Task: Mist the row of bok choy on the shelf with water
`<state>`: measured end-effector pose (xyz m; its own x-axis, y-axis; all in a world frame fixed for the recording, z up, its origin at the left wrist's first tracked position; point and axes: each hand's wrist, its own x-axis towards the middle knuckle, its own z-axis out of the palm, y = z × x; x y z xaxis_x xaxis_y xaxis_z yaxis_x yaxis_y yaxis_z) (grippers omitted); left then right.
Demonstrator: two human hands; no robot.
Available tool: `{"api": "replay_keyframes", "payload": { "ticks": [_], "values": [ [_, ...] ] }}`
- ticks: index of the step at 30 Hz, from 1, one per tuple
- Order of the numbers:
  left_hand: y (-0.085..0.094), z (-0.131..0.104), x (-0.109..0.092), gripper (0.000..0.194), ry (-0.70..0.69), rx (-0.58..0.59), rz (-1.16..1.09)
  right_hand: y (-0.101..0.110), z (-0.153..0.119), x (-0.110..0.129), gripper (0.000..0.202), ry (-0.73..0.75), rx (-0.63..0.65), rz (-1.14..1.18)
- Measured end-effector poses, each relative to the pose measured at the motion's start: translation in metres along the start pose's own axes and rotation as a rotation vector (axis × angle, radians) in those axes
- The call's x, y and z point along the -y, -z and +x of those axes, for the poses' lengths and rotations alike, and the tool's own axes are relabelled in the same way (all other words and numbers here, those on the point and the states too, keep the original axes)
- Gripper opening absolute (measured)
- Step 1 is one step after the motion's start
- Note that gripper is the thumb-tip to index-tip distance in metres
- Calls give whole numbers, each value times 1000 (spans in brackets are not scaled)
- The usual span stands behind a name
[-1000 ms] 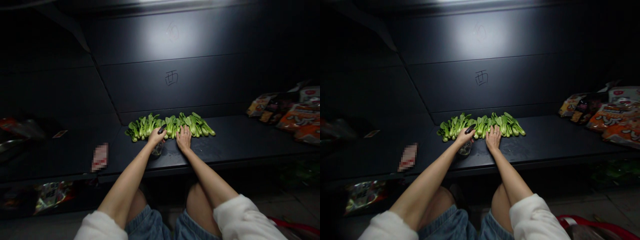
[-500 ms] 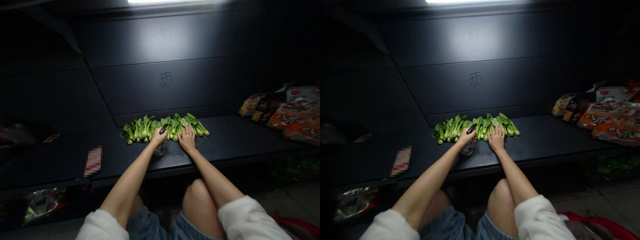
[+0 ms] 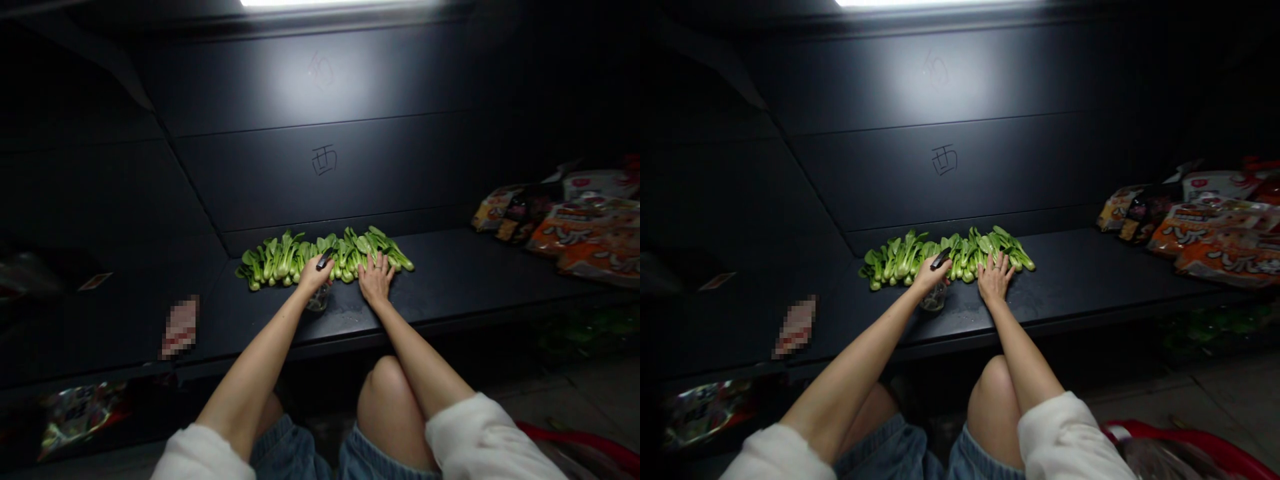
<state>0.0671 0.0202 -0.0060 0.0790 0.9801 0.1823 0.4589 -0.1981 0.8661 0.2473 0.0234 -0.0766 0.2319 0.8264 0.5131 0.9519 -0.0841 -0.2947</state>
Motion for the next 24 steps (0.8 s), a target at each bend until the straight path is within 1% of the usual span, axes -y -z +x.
{"api": "replay_keyframes", "payload": {
  "ticks": [8, 17, 24],
  "values": [
    [-7, 3, 1, 27, 32, -12, 15, -4, -1, -1, 57, 21, 15, -10],
    [-13, 6, -1, 23, -52, 12, 12, 1, -1, 1, 57, 19, 53, -44],
    [-13, 6, -3, 24, -13, -8, 55, 0, -2, 1, 57, 37, 30, -31]
  ]
}}
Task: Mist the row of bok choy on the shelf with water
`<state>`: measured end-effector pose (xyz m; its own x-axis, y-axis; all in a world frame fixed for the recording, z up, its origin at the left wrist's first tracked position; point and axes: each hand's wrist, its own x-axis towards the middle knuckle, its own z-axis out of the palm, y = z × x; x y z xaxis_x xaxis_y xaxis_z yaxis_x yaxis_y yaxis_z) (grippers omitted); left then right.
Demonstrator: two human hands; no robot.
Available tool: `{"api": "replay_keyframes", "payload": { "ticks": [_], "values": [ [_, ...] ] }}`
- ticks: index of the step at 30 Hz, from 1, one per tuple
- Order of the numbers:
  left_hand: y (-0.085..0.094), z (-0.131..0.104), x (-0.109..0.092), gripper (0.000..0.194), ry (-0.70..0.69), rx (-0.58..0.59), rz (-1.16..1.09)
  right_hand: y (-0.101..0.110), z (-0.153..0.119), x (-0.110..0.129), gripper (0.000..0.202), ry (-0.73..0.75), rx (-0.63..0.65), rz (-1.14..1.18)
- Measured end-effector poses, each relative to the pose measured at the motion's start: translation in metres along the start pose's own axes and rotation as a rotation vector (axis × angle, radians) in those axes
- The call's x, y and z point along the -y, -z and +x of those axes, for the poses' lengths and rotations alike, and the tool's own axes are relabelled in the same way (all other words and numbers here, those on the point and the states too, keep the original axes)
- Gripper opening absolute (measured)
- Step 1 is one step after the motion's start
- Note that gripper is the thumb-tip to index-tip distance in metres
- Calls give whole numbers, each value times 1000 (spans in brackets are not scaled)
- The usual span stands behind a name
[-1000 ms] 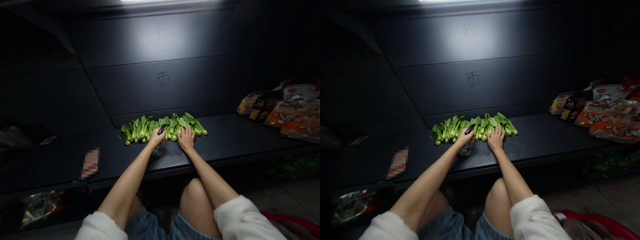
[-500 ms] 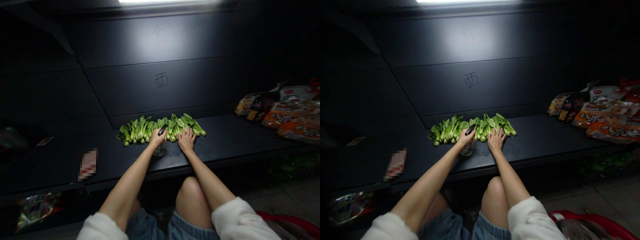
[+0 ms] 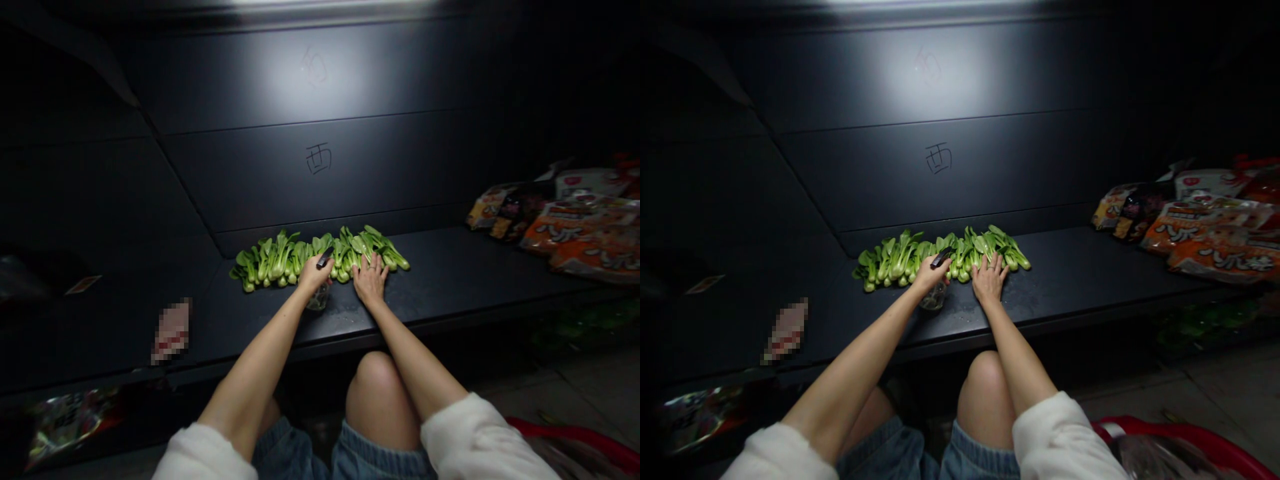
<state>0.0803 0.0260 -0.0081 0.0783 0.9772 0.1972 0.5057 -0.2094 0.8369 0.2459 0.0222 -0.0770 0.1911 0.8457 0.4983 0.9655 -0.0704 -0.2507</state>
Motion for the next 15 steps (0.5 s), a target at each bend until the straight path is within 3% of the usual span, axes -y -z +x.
{"api": "replay_keyframes", "payload": {
  "ticks": [7, 15],
  "values": [
    [1, 0, -1, 22, -35, 68, -29, 1, -1, 1, 57, -1, -1, 3],
    [-3, 2, 0, 26, 6, 29, 4, 2, -1, 1, 57, 3, 1, 14]
  ]
}}
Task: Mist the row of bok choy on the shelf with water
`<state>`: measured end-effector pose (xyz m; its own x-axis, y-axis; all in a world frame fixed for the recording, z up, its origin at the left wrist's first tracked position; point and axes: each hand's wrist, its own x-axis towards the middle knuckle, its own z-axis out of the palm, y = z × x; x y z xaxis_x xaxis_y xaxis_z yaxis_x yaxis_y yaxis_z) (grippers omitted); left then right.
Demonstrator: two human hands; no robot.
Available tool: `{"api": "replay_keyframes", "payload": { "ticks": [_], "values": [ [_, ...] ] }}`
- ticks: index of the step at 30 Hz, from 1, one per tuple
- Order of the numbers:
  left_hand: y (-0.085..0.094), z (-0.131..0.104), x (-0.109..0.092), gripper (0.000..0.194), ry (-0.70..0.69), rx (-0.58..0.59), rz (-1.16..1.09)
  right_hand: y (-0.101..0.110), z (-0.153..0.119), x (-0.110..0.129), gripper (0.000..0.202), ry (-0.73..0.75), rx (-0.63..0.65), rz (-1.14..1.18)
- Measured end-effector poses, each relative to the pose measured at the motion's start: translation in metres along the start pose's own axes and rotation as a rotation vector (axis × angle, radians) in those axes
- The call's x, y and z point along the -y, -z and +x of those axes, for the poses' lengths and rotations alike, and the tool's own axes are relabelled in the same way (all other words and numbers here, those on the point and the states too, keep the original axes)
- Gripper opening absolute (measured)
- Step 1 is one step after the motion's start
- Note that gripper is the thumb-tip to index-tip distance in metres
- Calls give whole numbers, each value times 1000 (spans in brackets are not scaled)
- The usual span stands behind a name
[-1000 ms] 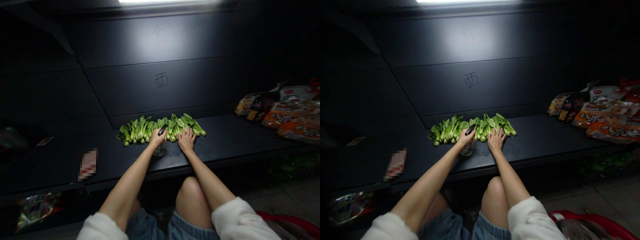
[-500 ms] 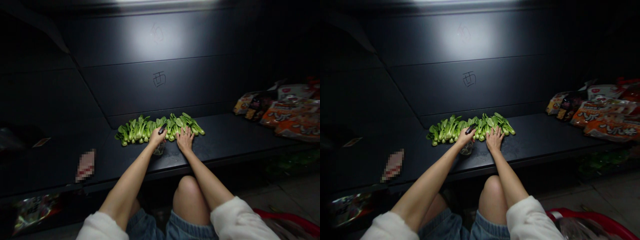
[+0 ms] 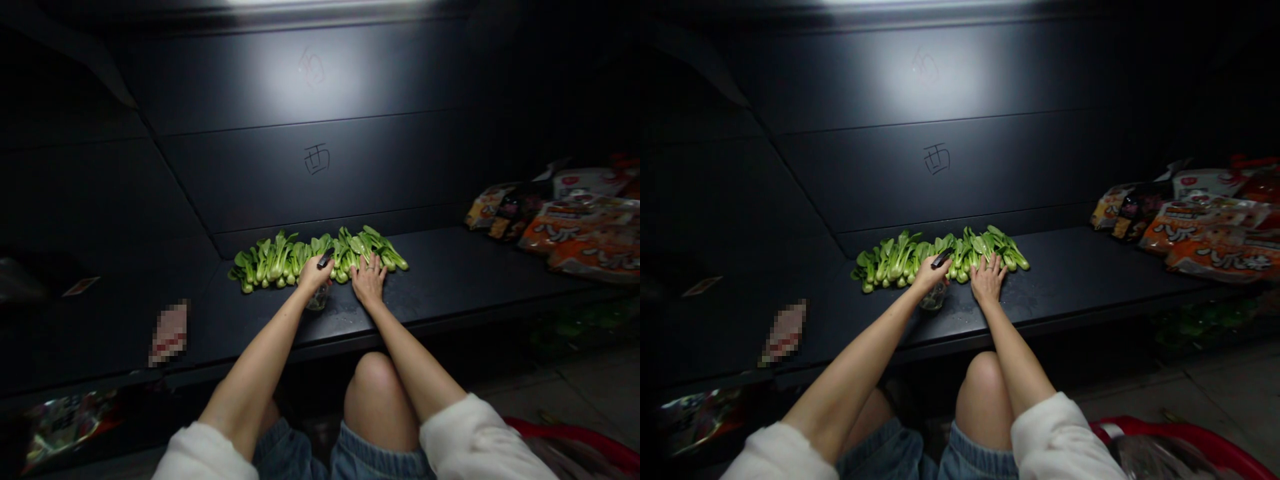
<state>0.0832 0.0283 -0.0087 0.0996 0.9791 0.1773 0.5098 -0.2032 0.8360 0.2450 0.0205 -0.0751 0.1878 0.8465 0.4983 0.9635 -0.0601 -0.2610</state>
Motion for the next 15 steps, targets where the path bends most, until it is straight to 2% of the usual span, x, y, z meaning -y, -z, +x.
{"api": "replay_keyframes", "payload": {
  "ticks": [15],
  "values": [
    [-2, -4, -11, 27, 33, -6, 22, -5, 1, -3, 57, -3, -13, 32]
  ]
}}
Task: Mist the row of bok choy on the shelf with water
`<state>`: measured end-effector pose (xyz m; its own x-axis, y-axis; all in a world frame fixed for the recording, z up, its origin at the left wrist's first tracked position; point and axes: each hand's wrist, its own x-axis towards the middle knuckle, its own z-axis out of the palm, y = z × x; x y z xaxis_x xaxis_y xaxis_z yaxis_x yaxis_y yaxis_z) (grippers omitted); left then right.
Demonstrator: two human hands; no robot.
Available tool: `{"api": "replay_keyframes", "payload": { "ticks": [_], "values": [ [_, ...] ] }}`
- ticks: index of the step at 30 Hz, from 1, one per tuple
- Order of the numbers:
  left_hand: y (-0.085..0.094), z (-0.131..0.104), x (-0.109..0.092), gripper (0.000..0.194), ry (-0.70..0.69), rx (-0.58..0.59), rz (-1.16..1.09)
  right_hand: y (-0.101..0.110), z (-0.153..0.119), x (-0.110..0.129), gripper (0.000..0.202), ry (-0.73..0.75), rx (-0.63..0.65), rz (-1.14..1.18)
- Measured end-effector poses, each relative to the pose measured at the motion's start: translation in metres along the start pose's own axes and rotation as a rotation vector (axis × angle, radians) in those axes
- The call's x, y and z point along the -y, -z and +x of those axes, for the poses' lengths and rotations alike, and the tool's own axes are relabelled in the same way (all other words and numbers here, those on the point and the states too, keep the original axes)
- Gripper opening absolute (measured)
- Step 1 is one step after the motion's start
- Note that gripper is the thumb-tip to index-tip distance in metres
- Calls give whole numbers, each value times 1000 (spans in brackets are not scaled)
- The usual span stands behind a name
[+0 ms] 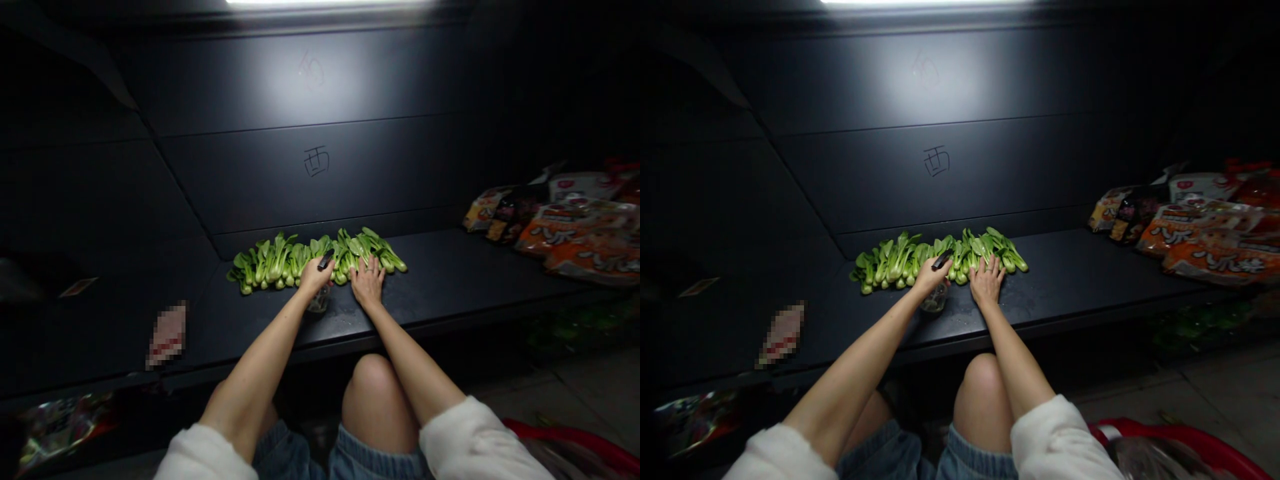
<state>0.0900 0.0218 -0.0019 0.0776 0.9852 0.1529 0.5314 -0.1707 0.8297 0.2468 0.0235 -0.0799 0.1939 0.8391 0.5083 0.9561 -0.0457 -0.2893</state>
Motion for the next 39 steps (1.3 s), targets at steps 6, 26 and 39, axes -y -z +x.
{"api": "replay_keyframes", "payload": {
  "ticks": [6, 26, 39],
  "values": [
    [-1, -2, -5, 24, -6, -8, -95, 2, 0, 1, 57, -15, 27, 10],
    [-4, 2, 2, 26, -67, 62, -114, 4, 0, 1, 56, -23, 28, 4],
    [-7, 2, -5, 25, -89, 1, -122, 2, 0, 0, 58, -54, -5, 7]
  ]
}}
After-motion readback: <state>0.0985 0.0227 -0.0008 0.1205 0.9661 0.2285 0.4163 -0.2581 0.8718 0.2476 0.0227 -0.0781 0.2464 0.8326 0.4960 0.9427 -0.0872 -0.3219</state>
